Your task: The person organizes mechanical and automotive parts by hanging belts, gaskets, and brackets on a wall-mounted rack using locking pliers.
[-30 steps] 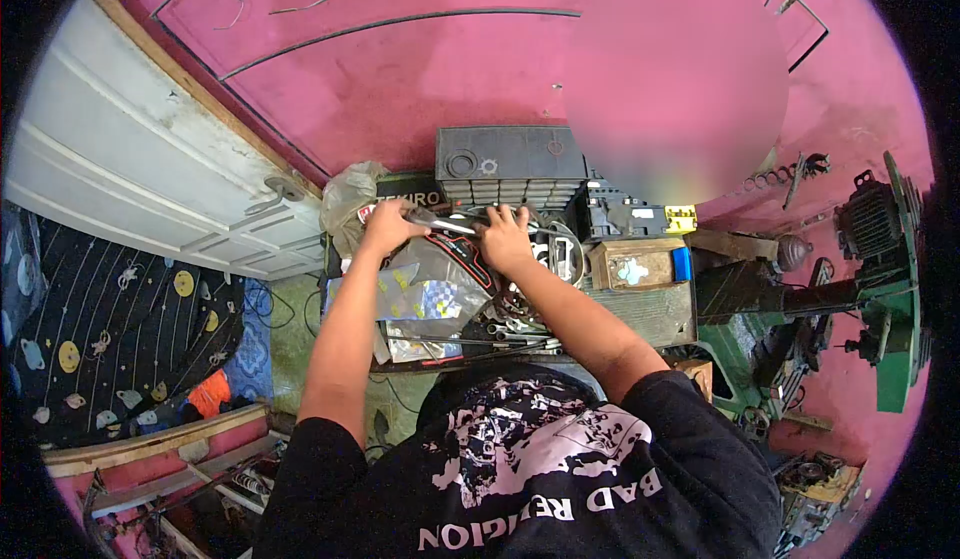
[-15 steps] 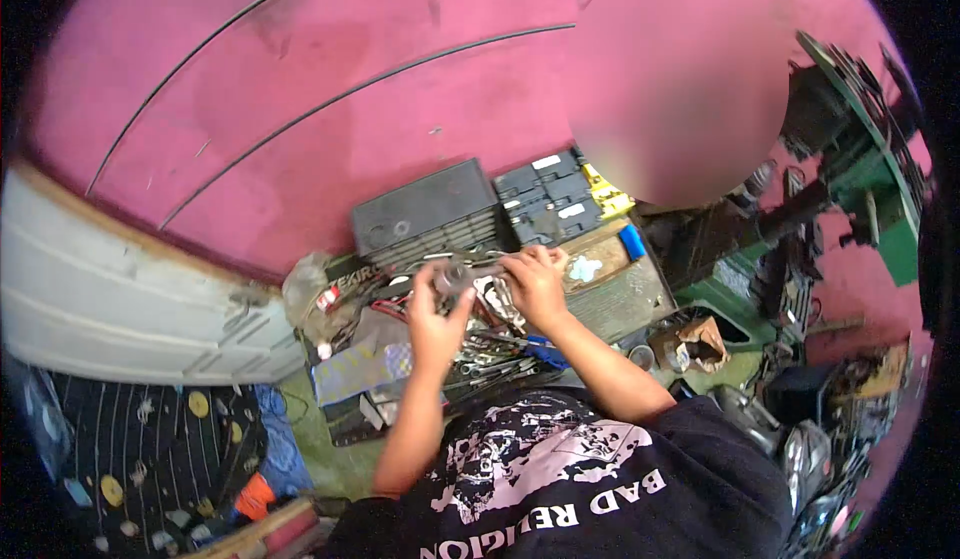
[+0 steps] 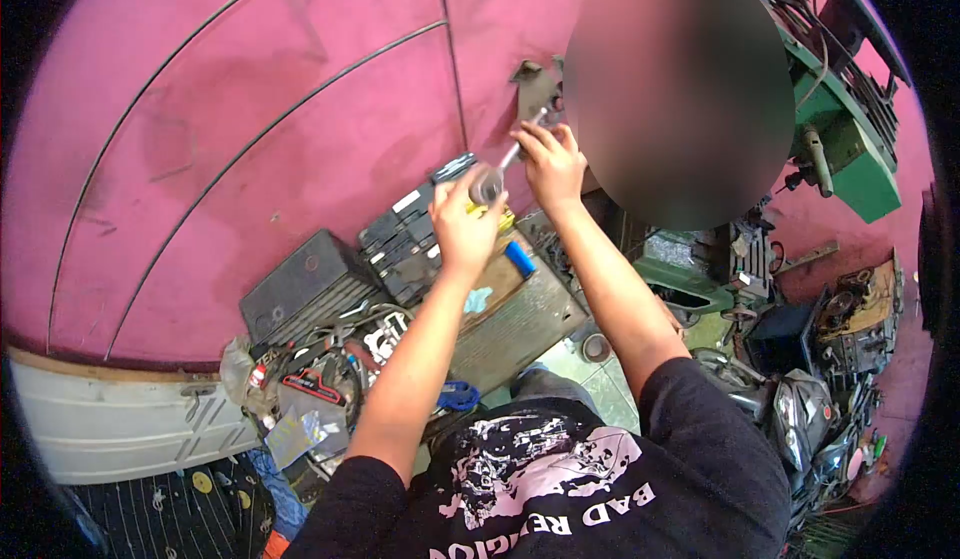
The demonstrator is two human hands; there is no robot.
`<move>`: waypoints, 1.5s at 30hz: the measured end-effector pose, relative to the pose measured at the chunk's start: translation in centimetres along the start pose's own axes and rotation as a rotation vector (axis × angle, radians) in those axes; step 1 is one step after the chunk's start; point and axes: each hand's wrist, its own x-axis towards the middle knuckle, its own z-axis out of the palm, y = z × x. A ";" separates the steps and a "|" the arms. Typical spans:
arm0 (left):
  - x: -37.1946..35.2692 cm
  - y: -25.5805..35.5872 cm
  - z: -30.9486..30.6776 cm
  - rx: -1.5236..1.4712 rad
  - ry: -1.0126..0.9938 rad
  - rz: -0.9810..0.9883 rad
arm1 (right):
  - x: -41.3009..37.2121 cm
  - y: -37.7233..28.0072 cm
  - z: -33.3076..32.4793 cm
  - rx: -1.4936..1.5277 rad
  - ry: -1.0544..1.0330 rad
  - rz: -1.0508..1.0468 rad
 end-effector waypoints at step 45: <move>15.5 0.0 22.8 0.375 -0.335 0.064 | 9.1 25.0 12.1 0.224 -0.429 0.399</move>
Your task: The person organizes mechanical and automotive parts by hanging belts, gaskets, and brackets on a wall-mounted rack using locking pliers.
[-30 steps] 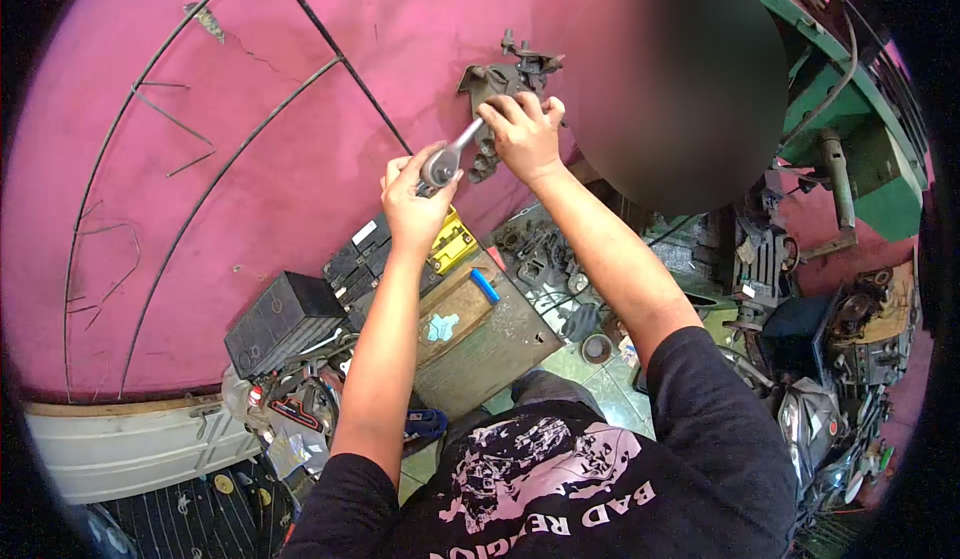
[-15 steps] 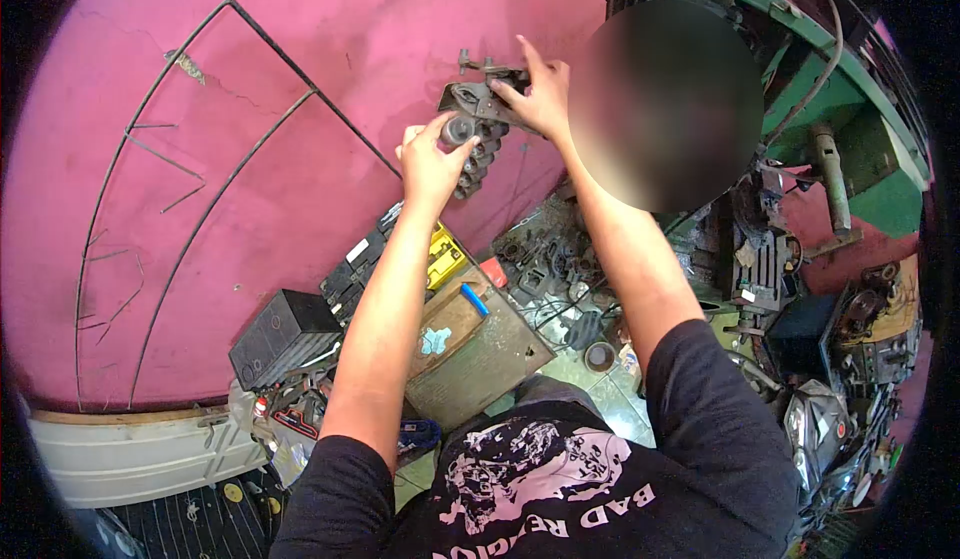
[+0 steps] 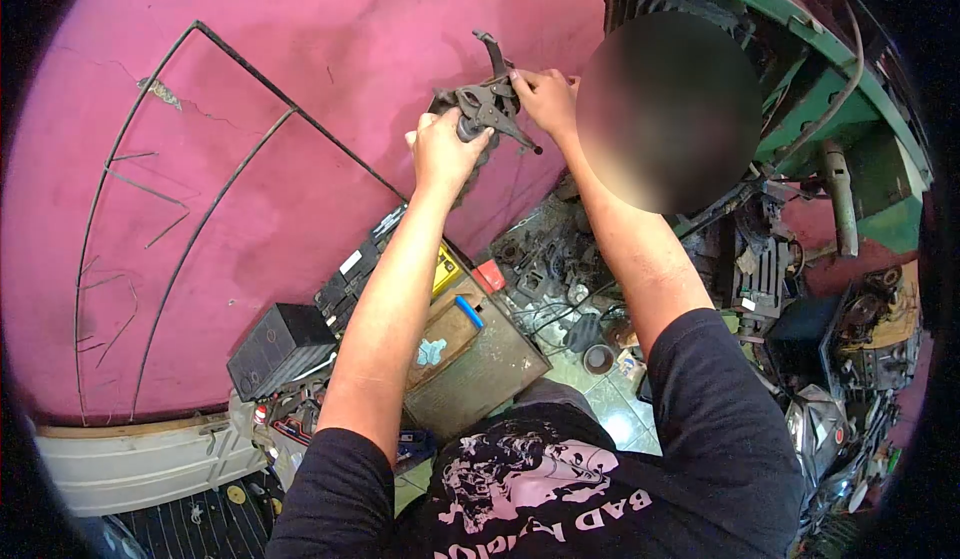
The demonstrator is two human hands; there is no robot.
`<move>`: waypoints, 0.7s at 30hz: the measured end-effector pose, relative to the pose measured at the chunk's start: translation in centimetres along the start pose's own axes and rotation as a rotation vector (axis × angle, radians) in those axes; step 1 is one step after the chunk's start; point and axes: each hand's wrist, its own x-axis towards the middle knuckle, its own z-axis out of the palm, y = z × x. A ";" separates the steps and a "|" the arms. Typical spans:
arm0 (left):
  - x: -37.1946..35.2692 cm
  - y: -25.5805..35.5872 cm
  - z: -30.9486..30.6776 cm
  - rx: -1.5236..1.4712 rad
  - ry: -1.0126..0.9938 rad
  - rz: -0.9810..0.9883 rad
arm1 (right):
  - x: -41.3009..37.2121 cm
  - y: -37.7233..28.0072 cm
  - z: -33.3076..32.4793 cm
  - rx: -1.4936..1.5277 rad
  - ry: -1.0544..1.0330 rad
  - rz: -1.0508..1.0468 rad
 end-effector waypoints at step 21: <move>1.1 2.0 0.9 0.118 -0.075 0.168 | -1.1 4.0 5.9 0.281 -0.282 0.500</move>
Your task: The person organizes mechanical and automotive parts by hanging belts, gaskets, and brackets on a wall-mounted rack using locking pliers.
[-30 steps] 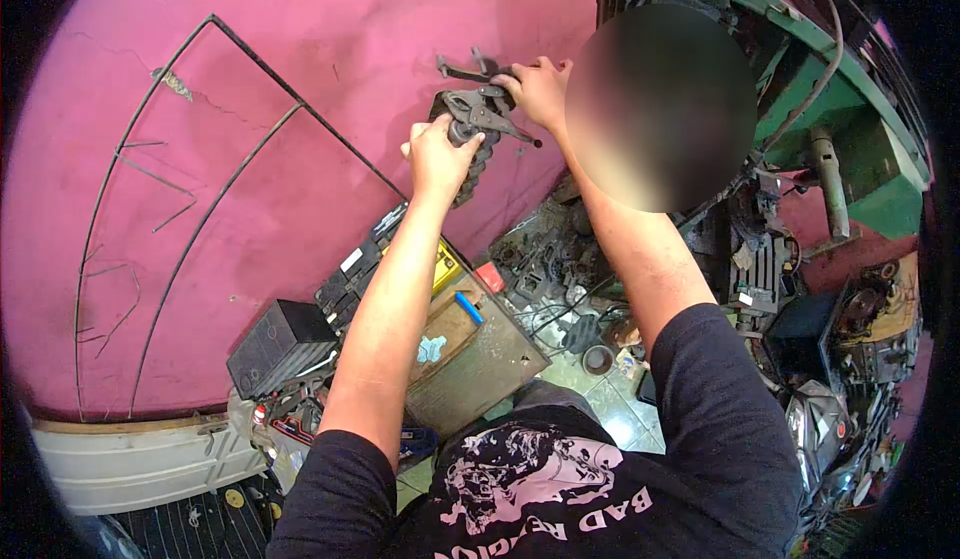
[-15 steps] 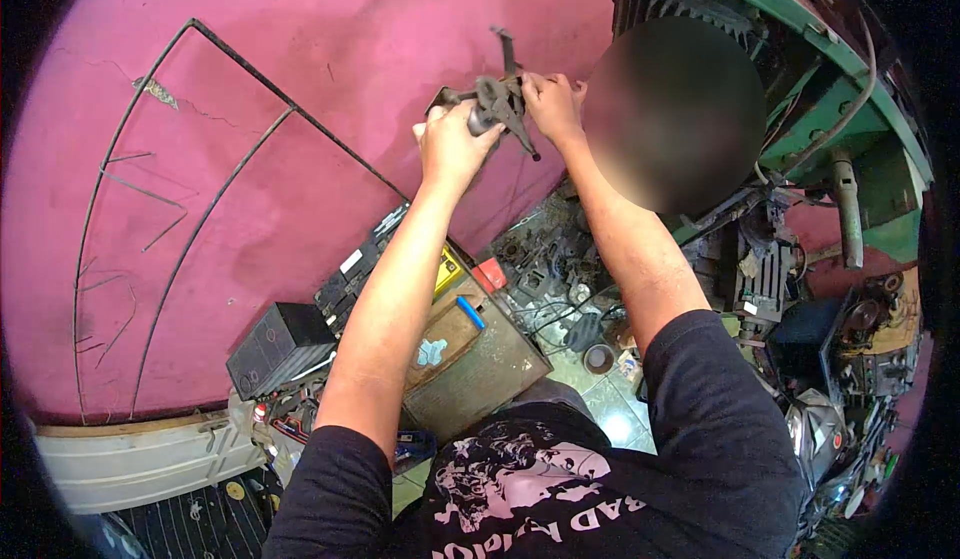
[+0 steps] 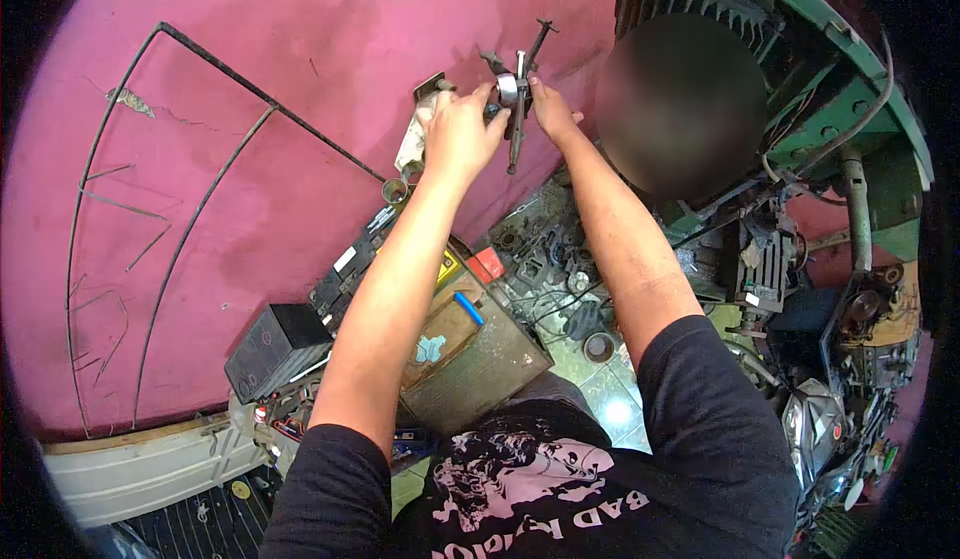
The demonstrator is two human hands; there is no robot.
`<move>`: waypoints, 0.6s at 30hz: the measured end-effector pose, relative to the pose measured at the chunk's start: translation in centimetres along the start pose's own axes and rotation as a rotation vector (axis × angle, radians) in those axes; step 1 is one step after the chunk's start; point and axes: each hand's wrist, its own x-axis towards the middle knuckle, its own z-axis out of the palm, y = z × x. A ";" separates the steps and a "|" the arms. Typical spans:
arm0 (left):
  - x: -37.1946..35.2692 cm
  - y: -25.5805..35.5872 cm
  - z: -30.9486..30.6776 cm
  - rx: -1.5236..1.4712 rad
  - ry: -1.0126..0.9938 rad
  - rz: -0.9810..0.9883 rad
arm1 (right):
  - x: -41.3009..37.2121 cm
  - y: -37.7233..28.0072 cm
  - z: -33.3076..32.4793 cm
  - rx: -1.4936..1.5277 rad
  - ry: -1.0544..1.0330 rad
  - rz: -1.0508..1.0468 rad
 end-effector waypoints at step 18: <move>-33.8 -3.8 -10.8 -0.158 0.098 -0.442 | 1.6 3.4 0.7 0.350 -0.021 -0.129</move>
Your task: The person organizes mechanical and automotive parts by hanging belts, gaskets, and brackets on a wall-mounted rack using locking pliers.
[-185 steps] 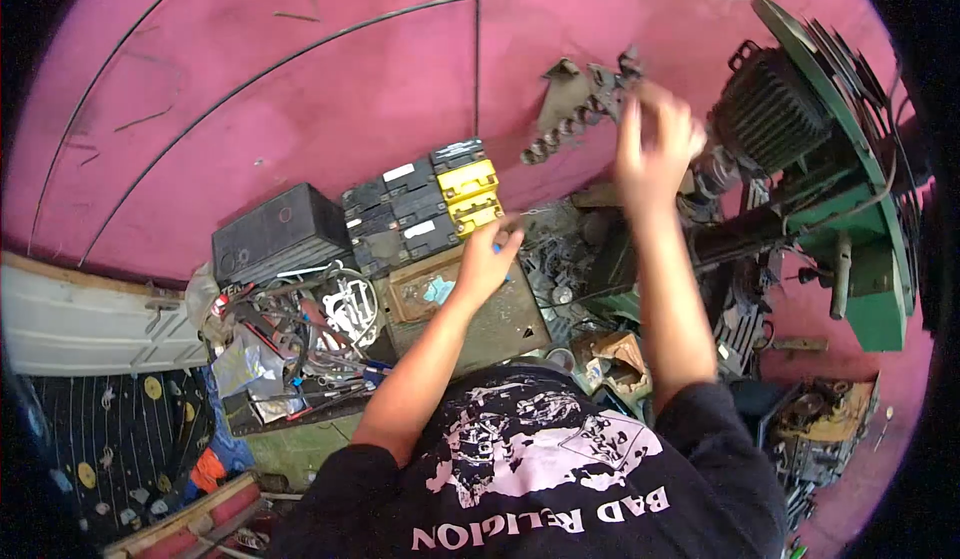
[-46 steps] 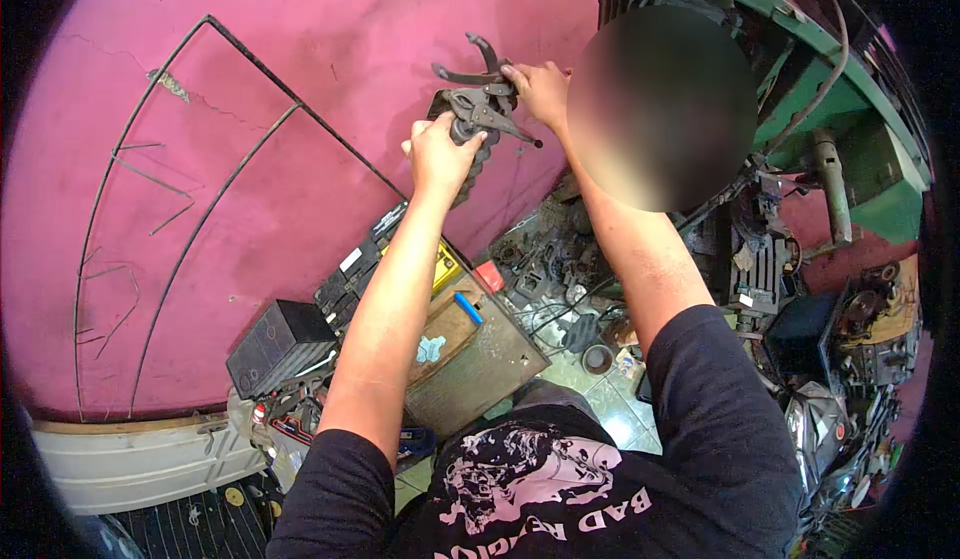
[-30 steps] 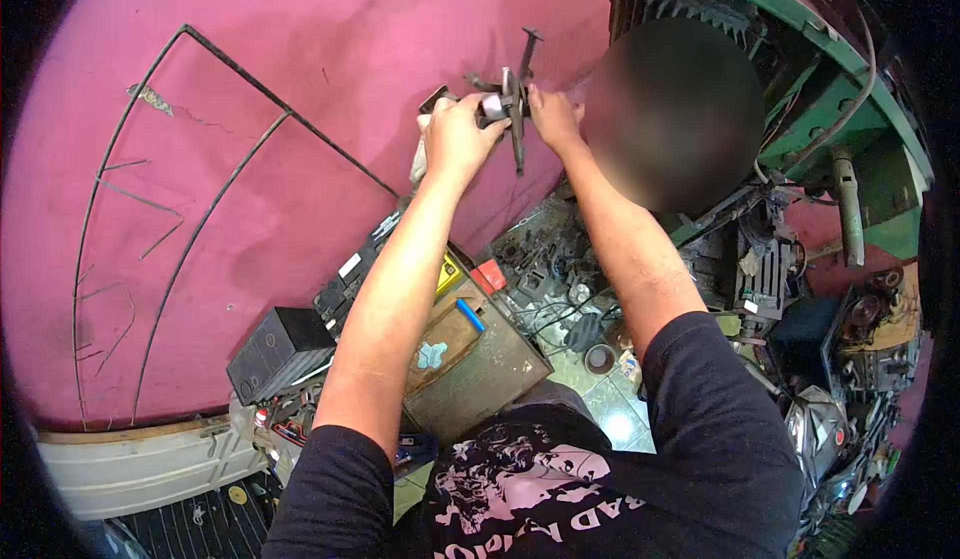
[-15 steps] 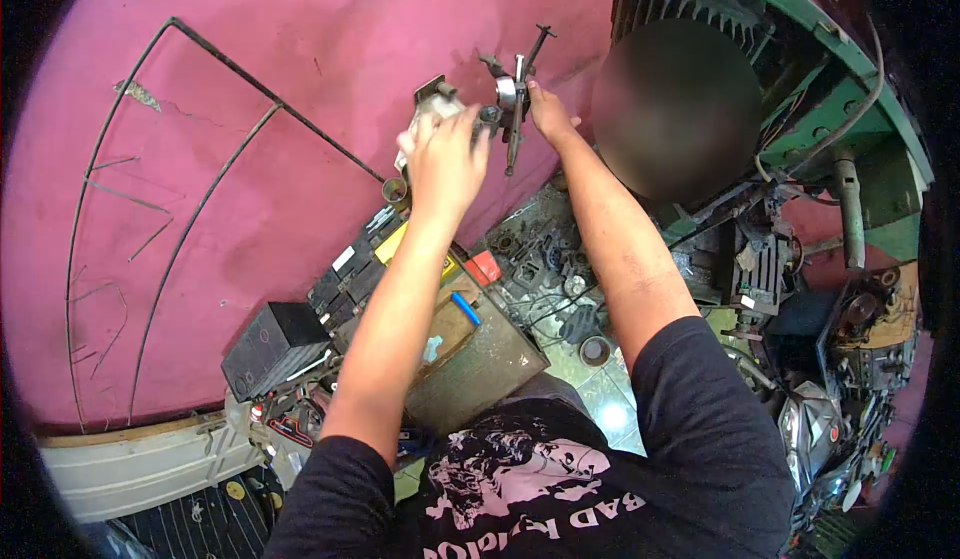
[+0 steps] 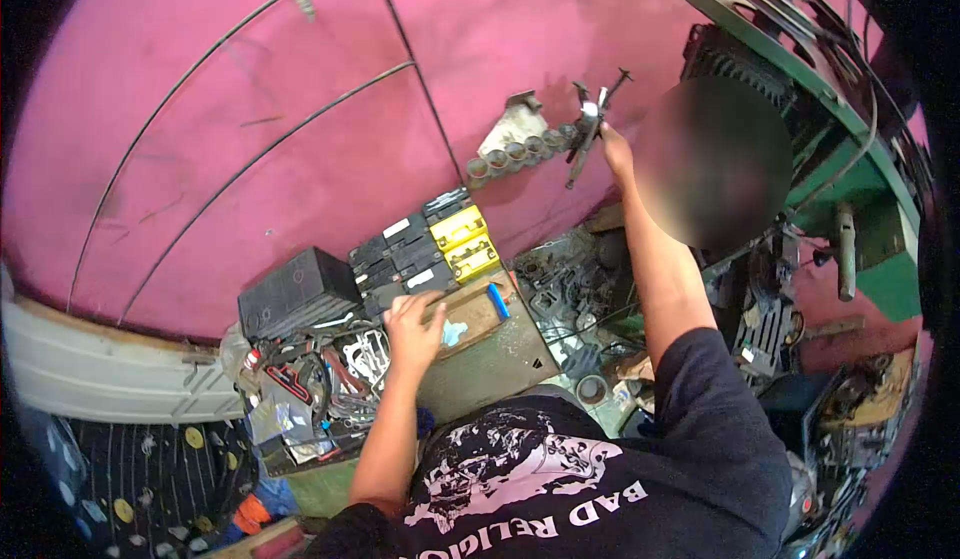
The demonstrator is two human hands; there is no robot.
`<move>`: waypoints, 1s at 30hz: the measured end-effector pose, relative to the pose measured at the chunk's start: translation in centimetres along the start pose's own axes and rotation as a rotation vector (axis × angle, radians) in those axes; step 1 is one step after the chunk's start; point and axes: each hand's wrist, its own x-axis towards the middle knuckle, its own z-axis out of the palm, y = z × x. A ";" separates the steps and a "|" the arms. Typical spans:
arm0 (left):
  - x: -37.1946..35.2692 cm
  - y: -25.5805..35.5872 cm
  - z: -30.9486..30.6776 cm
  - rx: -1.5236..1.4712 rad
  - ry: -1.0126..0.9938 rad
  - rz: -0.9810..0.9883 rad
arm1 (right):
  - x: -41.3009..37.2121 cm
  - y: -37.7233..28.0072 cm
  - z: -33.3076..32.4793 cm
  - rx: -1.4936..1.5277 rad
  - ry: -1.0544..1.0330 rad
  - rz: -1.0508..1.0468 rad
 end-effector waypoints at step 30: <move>-29.0 -19.5 -9.4 -0.203 -0.153 -0.667 | -58.9 -1.3 23.4 -0.726 -1.041 -0.914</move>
